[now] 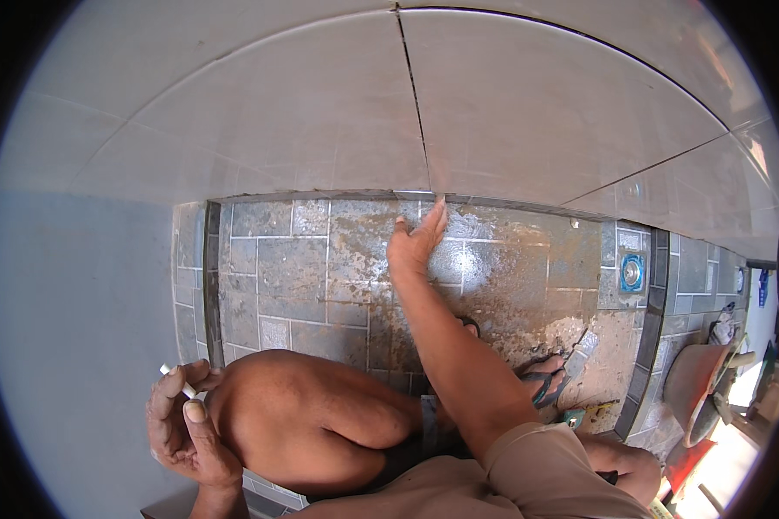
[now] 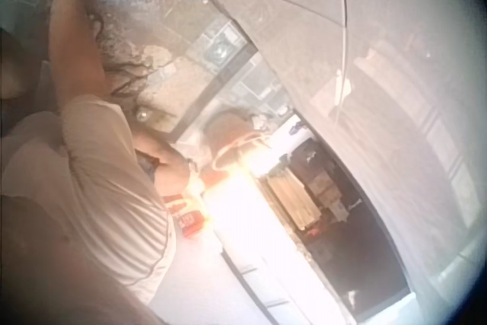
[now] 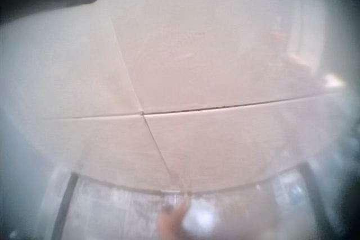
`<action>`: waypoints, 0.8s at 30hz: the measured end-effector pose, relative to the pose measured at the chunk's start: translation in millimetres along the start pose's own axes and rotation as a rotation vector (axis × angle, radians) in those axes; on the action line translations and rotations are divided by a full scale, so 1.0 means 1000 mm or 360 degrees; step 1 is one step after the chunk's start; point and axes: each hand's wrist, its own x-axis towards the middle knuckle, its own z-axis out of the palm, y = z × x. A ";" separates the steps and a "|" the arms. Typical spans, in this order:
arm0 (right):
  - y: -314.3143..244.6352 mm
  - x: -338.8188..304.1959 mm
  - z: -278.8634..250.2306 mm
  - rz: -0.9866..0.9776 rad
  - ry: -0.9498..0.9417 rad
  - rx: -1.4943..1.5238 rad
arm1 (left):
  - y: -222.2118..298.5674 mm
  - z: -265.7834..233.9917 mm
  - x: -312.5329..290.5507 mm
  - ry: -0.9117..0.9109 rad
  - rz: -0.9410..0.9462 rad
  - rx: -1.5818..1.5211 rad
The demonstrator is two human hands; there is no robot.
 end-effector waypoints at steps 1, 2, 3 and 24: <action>-0.002 -0.002 0.004 0.0020 0.0031 -0.0077 | -0.001 -0.001 0.000 -0.0001 0.0000 -0.0001; -0.004 -0.002 0.007 0.0032 0.0055 -0.0181 | -0.001 -0.001 0.000 0.0000 0.0000 0.0000; -0.006 -0.003 0.009 0.0076 0.0026 -0.0050 | -0.001 -0.002 0.000 -0.0008 0.0007 0.0005; -0.047 -0.027 0.060 0.0274 -0.0181 0.0111 | 0.006 0.000 -0.001 0.0029 0.0016 0.0005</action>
